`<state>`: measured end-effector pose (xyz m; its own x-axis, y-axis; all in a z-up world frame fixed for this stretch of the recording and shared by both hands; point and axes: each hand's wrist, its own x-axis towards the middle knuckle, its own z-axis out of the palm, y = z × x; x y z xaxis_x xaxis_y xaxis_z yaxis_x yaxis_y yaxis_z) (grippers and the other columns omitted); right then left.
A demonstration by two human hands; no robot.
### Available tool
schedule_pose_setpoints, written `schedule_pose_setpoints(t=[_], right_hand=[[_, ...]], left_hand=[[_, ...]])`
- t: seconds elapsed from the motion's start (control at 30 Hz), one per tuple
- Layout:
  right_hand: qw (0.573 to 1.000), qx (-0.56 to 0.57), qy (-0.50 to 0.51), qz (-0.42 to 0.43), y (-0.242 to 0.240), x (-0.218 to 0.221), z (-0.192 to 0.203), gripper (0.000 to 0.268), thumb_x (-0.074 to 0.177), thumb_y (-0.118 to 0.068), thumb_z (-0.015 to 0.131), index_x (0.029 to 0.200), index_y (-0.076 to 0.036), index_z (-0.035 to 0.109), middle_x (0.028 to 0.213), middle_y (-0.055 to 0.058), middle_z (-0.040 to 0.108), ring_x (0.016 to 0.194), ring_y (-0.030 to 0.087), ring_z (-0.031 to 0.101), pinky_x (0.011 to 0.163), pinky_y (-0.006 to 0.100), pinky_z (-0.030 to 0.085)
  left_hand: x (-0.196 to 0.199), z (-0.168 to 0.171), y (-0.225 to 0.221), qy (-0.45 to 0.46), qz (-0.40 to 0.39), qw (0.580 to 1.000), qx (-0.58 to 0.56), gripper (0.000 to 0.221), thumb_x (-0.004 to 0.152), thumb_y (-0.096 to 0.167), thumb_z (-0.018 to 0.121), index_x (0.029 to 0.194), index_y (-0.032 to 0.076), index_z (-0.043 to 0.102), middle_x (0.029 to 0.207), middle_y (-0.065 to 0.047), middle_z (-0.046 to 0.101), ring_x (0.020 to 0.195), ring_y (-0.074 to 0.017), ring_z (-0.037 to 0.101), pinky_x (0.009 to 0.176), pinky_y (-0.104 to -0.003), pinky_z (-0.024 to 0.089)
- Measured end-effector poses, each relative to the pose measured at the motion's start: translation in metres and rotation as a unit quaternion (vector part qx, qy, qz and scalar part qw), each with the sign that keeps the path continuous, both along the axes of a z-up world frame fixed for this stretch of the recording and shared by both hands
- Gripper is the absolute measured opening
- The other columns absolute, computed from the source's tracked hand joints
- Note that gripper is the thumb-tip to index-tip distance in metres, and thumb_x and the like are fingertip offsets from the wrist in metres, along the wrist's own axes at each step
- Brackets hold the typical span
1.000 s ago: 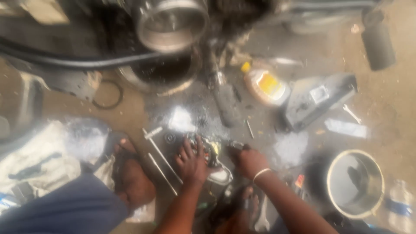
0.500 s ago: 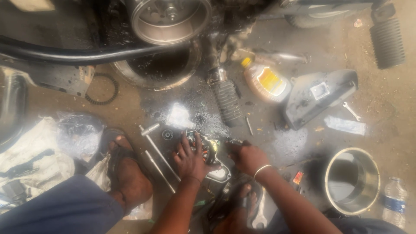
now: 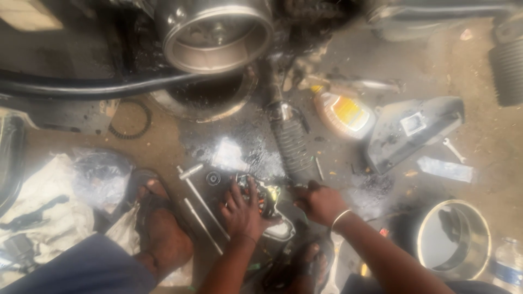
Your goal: The person sits on the ground beside a scooter and works on its exposed stator/flywheel assembly. They use a wrench to loosen and tighten fasteners on the magneto cover, reposition the coil assembly, and handle small bolts and parts laid on the floor.
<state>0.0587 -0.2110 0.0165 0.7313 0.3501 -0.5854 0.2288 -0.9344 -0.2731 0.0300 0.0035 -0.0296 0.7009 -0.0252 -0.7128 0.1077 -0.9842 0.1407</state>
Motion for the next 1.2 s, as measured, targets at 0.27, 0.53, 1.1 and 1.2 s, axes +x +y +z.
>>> schedule_pose_setpoints(t=[0.27, 0.53, 1.1, 1.2], right_hand=[[0.984, 0.062, -0.145, -0.082, 0.003, -0.037, -0.007, 0.041, 0.089, -0.037, 0.069, 0.13, -0.033, 0.068, 0.099, 0.012, 0.066, 0.078, 0.033, 0.072, 0.066, 0.043, 0.06], [0.996, 0.061, -0.05, -0.032, -0.002, -0.004, 0.001, 0.043, 0.089, -0.035, 0.068, 0.131, -0.035, 0.067, 0.104, 0.012, 0.067, 0.087, 0.032, 0.071, 0.078, 0.045, 0.058], [0.978, -0.015, 0.017, 0.206, -0.007, 0.051, -0.001, 0.037, 0.095, -0.037, 0.065, 0.131, -0.036, 0.066, 0.082, 0.006, 0.074, 0.082, 0.029, 0.071, 0.072, 0.045, 0.057], [0.967, -0.017, 0.023, 0.253, 0.003, 0.063, 0.003, 0.04, 0.096, -0.033, 0.062, 0.135, -0.041, 0.064, 0.087, 0.011, 0.073, 0.085, 0.031, 0.071, 0.072, 0.044, 0.058]], left_hand=[[-0.011, 0.0, -0.002, -0.031, 0.015, 0.999, -0.011, 0.155, 0.054, 0.092, 0.075, 0.161, 0.019, -0.009, 0.166, -0.031, -0.005, 0.151, -0.0476, 0.015, 0.114, -0.063, 0.025], [-0.006, 0.004, -0.002, -0.005, -0.001, 1.0, 0.001, 0.155, 0.055, 0.098, 0.067, 0.161, 0.018, -0.012, 0.166, -0.031, -0.007, 0.151, -0.05, 0.015, 0.116, -0.061, 0.024], [-0.005, 0.003, -0.004, 0.019, -0.004, 1.0, 0.009, 0.154, 0.058, 0.097, 0.067, 0.162, 0.017, -0.013, 0.166, -0.034, -0.011, 0.15, -0.0526, 0.014, 0.115, -0.062, 0.023], [-0.004, 0.002, -0.004, 0.023, -0.001, 1.0, 0.014, 0.154, 0.057, 0.097, 0.069, 0.162, 0.017, -0.012, 0.166, -0.033, -0.011, 0.15, -0.0523, 0.013, 0.115, -0.062, 0.022]])
